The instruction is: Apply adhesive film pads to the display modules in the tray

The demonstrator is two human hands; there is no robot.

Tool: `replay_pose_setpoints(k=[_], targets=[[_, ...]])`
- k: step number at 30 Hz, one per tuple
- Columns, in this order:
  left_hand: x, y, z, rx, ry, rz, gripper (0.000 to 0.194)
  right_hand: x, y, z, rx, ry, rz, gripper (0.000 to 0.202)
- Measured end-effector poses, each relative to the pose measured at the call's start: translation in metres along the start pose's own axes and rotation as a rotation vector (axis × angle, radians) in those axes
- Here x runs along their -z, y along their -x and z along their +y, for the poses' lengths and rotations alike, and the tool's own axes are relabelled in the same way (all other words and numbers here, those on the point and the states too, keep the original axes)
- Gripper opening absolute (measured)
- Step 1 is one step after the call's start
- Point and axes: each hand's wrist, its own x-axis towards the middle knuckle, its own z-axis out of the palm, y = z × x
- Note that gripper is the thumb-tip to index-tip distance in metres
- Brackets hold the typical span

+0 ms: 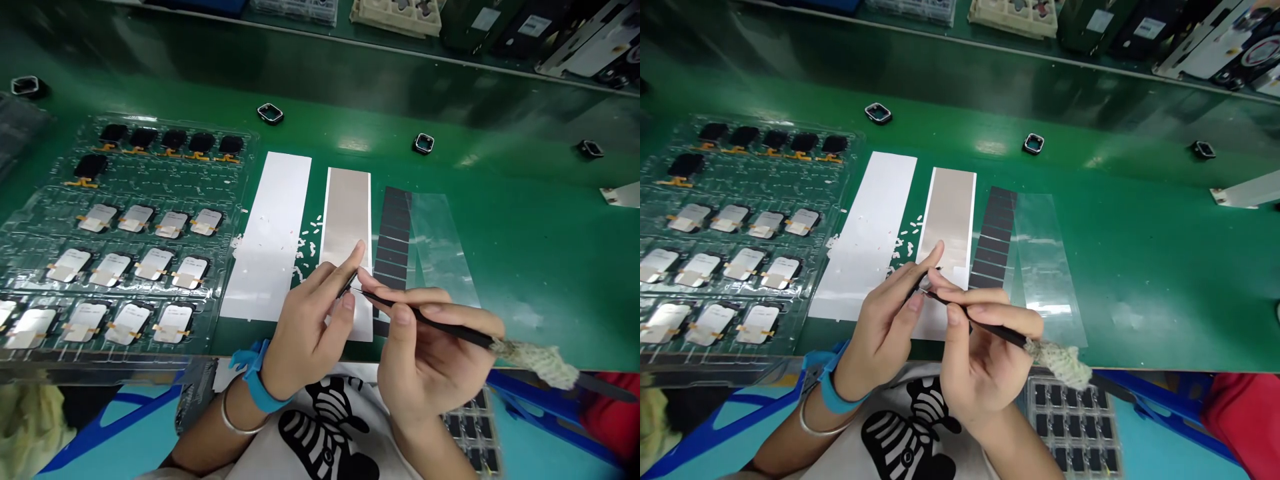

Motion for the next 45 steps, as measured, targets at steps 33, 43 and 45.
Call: replay_pose_setpoints(k=[33,43,45], targets=[[0.0,-0.001,-0.001,0.031,-0.067,0.005,0.048,-0.001,-0.001,0.009,0.05,-0.031,-0.004,0.032],[-0.001,0.0,-0.002,0.031,-0.046,0.004,0.049,-0.001,-0.001,0.011,0.095,-0.012,-0.023,0.035],[-0.001,0.0,-0.002,0.036,-0.043,0.003,0.049,-0.002,-0.001,0.011,0.101,-0.003,-0.013,0.034]])
